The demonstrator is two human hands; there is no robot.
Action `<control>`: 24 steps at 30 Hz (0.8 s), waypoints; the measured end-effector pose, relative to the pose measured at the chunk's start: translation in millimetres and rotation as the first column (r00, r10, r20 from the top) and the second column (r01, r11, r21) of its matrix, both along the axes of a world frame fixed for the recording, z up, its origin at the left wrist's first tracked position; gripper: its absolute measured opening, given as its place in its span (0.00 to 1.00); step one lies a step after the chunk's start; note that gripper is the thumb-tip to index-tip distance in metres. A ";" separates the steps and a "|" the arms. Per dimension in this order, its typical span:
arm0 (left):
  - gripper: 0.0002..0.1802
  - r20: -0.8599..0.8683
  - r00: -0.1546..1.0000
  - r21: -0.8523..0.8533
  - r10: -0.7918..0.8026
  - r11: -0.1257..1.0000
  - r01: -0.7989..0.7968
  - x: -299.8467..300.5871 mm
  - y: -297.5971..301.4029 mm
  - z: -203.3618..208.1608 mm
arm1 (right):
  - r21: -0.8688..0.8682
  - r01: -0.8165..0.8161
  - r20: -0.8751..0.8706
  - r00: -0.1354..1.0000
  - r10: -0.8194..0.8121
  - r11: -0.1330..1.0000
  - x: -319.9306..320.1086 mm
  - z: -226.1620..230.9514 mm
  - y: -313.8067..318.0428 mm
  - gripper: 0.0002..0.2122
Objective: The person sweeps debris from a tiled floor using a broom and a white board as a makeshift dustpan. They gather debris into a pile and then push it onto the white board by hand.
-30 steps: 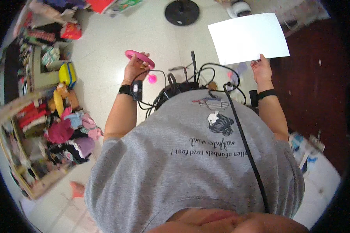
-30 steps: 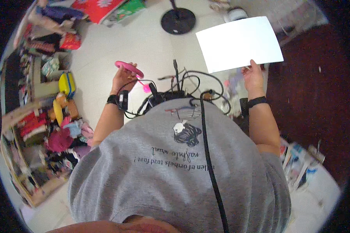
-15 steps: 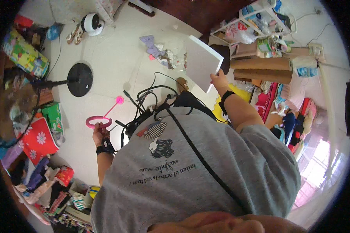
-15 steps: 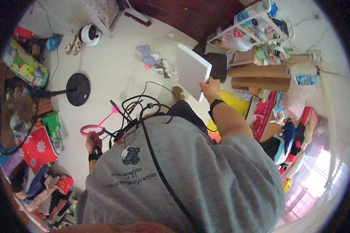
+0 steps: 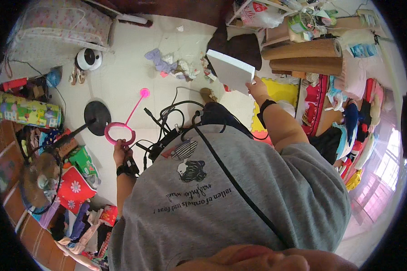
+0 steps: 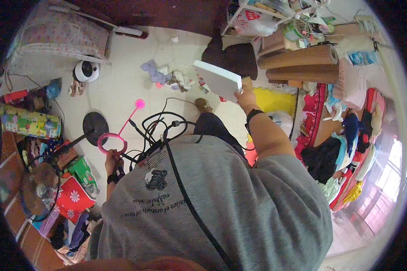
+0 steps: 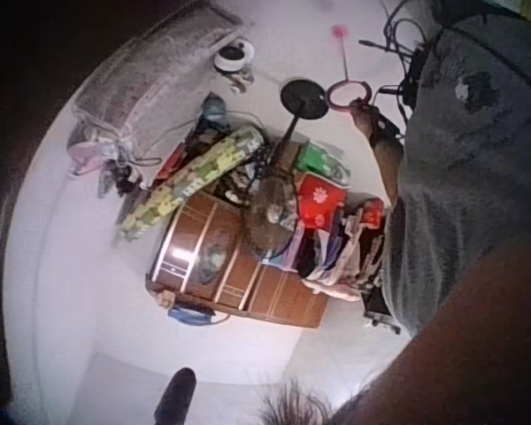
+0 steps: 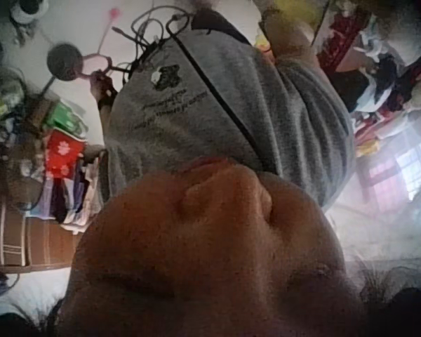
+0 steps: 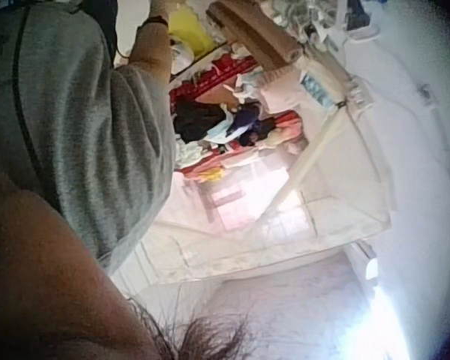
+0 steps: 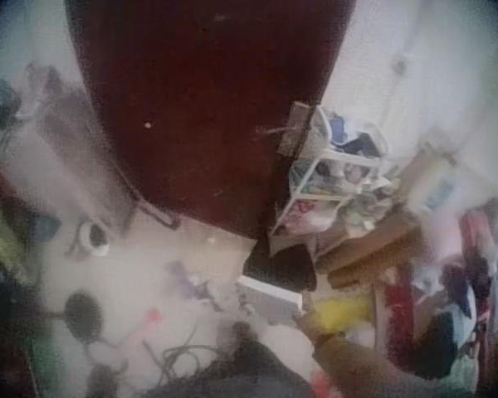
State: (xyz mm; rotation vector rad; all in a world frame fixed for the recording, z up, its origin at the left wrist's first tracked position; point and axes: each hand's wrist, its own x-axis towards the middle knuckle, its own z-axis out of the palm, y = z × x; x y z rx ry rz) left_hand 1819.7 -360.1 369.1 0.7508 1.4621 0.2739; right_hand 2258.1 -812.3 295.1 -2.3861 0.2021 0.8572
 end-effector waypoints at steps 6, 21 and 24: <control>0.09 0.001 0.999 -0.036 -0.042 0.998 0.042 30.7 -11.4 -0.7 | 0.006 0.009 -0.034 0.999 -0.009 1.000 30.7 27.8 -13.1 0.21; 0.13 -0.273 0.957 -0.116 -0.101 0.991 0.072 27.9 -51.5 25.5 | 0.317 0.281 -0.082 0.960 -0.269 0.906 46.4 -28.0 -18.9 0.12; 0.13 -0.290 0.953 -0.108 -0.085 0.993 0.056 13.8 -54.6 24.5 | 0.357 0.433 -0.199 0.901 -0.386 0.827 51.7 -18.6 -18.3 0.11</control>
